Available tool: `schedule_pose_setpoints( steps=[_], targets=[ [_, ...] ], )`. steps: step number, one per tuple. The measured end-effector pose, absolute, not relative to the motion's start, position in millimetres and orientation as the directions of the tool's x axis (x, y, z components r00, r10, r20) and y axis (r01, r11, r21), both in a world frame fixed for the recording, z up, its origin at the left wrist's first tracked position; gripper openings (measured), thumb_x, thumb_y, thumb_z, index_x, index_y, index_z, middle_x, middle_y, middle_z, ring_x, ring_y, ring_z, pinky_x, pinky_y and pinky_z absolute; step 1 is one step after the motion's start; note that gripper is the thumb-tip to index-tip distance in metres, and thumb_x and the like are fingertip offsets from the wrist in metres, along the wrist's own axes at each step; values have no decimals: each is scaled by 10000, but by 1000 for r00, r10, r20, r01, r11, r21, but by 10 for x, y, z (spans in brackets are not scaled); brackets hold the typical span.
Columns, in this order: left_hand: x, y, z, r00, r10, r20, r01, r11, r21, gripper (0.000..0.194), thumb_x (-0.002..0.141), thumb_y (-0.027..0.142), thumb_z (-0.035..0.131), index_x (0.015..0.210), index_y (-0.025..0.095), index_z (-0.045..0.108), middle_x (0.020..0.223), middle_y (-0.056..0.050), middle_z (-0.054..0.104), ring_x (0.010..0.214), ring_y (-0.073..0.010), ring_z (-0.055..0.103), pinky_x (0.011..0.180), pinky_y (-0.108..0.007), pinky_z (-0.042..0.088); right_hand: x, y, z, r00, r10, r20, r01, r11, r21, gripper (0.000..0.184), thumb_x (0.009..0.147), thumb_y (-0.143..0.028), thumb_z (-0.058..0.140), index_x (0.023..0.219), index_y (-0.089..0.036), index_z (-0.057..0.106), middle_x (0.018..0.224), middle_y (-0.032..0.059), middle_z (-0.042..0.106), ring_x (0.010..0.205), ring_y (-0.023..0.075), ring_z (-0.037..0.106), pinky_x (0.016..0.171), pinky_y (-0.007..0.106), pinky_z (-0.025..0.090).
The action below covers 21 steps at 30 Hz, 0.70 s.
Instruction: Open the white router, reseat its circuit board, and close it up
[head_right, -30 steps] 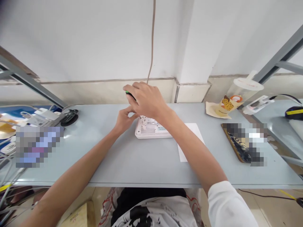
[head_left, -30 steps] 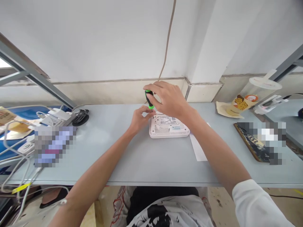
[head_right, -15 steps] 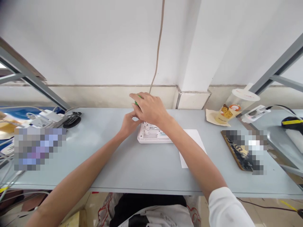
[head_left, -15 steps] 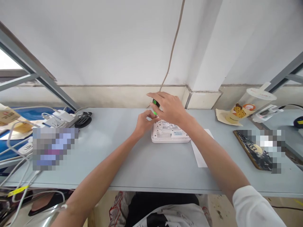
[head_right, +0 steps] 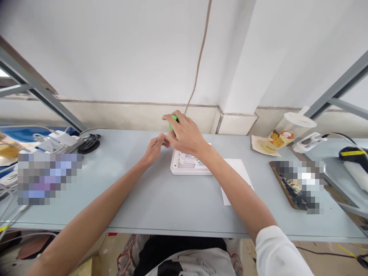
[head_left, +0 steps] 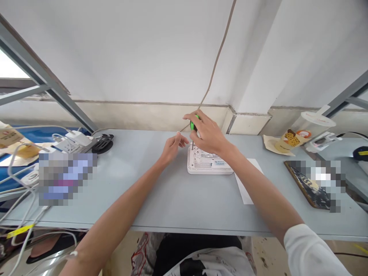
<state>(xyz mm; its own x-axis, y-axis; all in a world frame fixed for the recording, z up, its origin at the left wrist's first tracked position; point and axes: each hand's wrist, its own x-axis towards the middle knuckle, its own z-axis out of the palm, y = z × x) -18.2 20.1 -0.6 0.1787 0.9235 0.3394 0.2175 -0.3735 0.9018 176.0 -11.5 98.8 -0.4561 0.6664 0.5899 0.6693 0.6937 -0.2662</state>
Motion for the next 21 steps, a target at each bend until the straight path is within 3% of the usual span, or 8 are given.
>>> schedule_pose_setpoints(
  steps=[4, 9, 14, 17, 21],
  targets=[
    [-167, 215, -44, 162, 939, 303, 179, -330, 927, 739, 952, 840, 410, 743, 205, 726, 816, -85, 735, 715, -194, 621, 741, -355, 539, 1696, -85, 919, -392, 731, 559, 769, 594, -237, 339, 1044, -311, 438, 1331, -225, 597, 1184, 114, 584, 693, 162, 528, 600, 303, 393],
    [-168, 182, -45, 195, 939, 285, 198, -322, 926, 717, 955, 825, 425, 739, 212, 728, 789, -71, 733, 712, -194, 629, 749, -352, 543, 1695, -44, 858, -407, 644, 648, 665, 695, -273, 498, 920, -125, 440, 1398, -228, 533, 1309, 139, 502, 805, 163, 561, 620, 287, 435],
    [-190, 184, -43, 200, 938, 282, 217, -323, 921, 704, 985, 783, 406, 749, 202, 725, 802, -76, 732, 714, -192, 623, 762, -355, 536, 1711, -44, 867, -417, 651, 634, 687, 683, -250, 358, 1019, -269, 475, 1356, -207, 581, 1249, 124, 557, 806, 170, 571, 605, 294, 437],
    [-198, 162, -7, 251, 926, 282, 235, -341, 910, 582, 996, 692, 484, 806, 197, 724, 847, -62, 726, 740, -179, 615, 780, -346, 524, 1723, -18, 871, -405, 636, 657, 674, 693, -255, 327, 1051, -238, 441, 1342, -212, 587, 1271, 129, 561, 749, 152, 568, 641, 307, 477],
    [-208, 104, 65, 341, 898, 279, 270, -378, 886, 327, 898, 482, 708, 1100, 228, 744, 999, -39, 731, 923, -198, 655, 868, -339, 526, 1803, 29, 907, -317, 536, 783, 606, 749, -267, 291, 1043, -221, 475, 1308, -236, 592, 1279, 133, 561, 767, 164, 598, 755, 360, 550]
  ],
)
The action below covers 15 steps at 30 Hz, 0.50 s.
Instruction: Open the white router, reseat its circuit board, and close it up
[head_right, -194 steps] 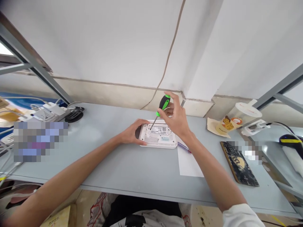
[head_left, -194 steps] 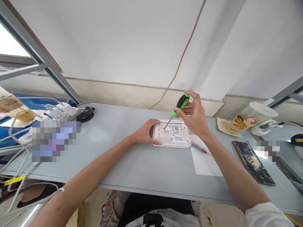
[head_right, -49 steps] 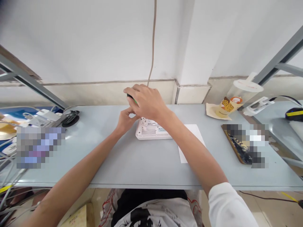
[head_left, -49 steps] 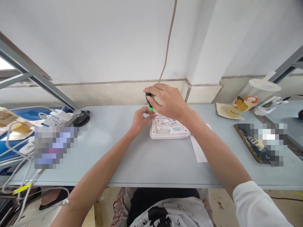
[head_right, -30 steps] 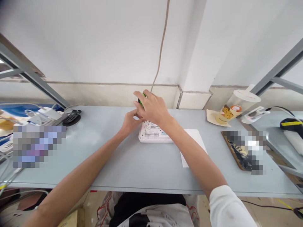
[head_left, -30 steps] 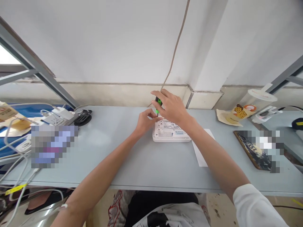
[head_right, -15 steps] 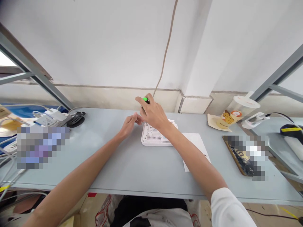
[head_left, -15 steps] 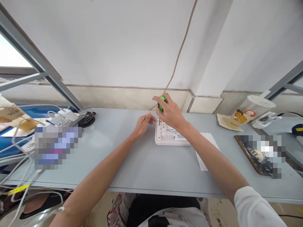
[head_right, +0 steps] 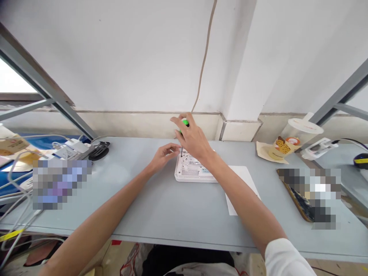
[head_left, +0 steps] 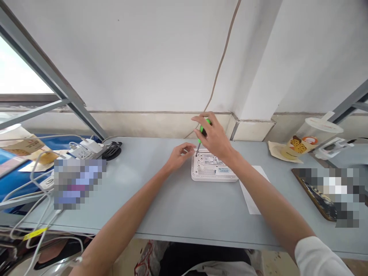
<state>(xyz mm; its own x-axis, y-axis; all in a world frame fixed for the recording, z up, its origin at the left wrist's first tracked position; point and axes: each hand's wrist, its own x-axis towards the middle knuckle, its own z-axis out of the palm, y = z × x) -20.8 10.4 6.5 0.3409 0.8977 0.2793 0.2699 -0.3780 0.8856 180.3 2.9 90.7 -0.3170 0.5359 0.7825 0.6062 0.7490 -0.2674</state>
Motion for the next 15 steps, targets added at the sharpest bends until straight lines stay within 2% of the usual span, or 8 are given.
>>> schedule_pose_setpoints(
  steps=[3, 6, 10, 15],
  targets=[
    [-200, 71, 90, 404, 867, 291, 260, -413, 873, 397, 841, 376, 728, 1212, 234, 724, 1091, -53, 728, 990, -209, 663, 899, -352, 545, 1904, 30, 982, -233, 482, 845, 591, 760, -270, 269, 1032, -232, 511, 1285, -256, 602, 1222, 113, 587, 773, 178, 613, 829, 407, 570],
    [-177, 50, 85, 416, 858, 303, 274, -436, 857, 338, 826, 389, 745, 1116, 216, 757, 1066, -65, 739, 950, -206, 668, 888, -359, 557, 1992, 4, 1058, -172, 450, 876, 593, 758, -273, 246, 1017, -230, 543, 1248, -262, 620, 1162, 97, 610, 806, 193, 635, 856, 421, 573],
    [-153, 33, 74, 363, 889, 280, 343, -407, 846, 316, 854, 506, 754, 960, 212, 801, 983, -58, 754, 855, -186, 654, 859, -354, 551, 2024, -15, 1087, -131, 466, 875, 588, 747, -310, 235, 1026, -266, 530, 1244, -283, 616, 1176, 91, 616, 780, 186, 639, 802, 417, 587],
    [-172, 40, 104, 319, 908, 272, 398, -389, 831, 305, 871, 511, 741, 899, 215, 807, 946, -51, 775, 810, -179, 632, 799, -340, 528, 2061, -49, 1170, -139, 477, 868, 608, 733, -306, 235, 1029, -283, 519, 1244, -289, 614, 1192, 91, 632, 830, 204, 660, 854, 446, 599]
  ],
)
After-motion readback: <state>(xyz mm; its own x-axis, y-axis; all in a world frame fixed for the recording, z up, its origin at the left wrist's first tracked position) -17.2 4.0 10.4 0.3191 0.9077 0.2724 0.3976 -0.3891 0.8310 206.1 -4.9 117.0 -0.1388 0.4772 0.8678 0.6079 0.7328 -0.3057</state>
